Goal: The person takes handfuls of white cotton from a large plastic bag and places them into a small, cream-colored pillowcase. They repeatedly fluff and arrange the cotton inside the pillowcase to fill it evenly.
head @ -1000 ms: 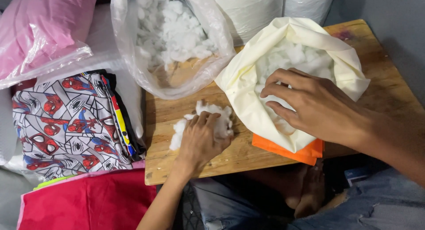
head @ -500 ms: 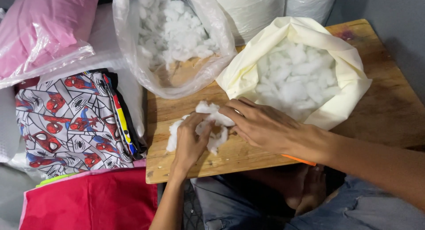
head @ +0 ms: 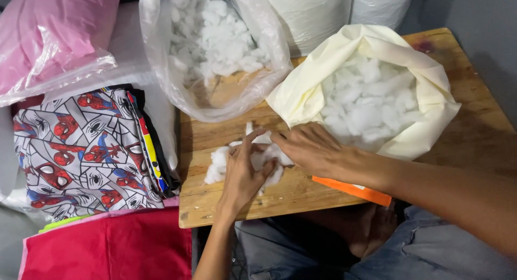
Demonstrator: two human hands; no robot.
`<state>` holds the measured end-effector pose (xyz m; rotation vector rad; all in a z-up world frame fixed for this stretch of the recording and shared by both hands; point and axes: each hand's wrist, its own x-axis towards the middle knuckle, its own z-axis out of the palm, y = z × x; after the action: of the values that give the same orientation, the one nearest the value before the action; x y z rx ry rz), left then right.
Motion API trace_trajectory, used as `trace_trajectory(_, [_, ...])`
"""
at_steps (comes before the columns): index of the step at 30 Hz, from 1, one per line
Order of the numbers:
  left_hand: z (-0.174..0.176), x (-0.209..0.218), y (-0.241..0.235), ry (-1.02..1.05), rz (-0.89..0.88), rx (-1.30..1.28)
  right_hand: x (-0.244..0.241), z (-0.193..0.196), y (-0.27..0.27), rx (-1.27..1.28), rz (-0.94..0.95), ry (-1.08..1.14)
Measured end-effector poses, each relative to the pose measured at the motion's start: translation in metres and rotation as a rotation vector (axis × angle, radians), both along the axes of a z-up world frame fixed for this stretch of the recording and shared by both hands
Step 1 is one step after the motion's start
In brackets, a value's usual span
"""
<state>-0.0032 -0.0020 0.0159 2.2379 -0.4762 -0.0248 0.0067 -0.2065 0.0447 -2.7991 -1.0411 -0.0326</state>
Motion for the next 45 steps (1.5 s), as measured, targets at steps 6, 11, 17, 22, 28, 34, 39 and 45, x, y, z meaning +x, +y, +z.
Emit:
trace_trajectory(6, [-0.017,0.01,0.013,0.017,0.046,-0.006,0.013,0.027,-0.008,0.552,-0.166,0.236])
trace_trajectory(11, [-0.01,0.004,0.01,-0.236,0.109,-0.009,-0.003,0.082,-0.033,0.811,-0.371,0.266])
trace_trajectory(17, [0.028,0.001,-0.011,-0.523,0.17,-0.197,-0.021,0.114,-0.051,0.981,-0.494,0.33])
trace_trajectory(22, [0.077,0.009,-0.058,-0.039,-0.084,-0.619,-0.028,0.116,-0.066,0.96,-0.59,0.288])
trace_trajectory(28, [0.102,0.039,-0.107,0.18,-0.237,-0.877,-0.045,0.132,-0.084,1.114,-0.582,0.155])
trace_trajectory(34, [0.111,0.048,-0.134,0.167,-0.44,-0.626,-0.049,0.117,-0.114,0.825,-0.842,0.088])
trace_trajectory(39, [0.134,0.032,-0.144,0.223,-0.54,-0.714,-0.049,0.101,-0.132,0.976,-0.791,0.095])
trace_trajectory(45, [0.108,0.052,-0.166,0.196,-0.438,-0.782,-0.052,0.108,-0.131,1.06,-0.753,0.132])
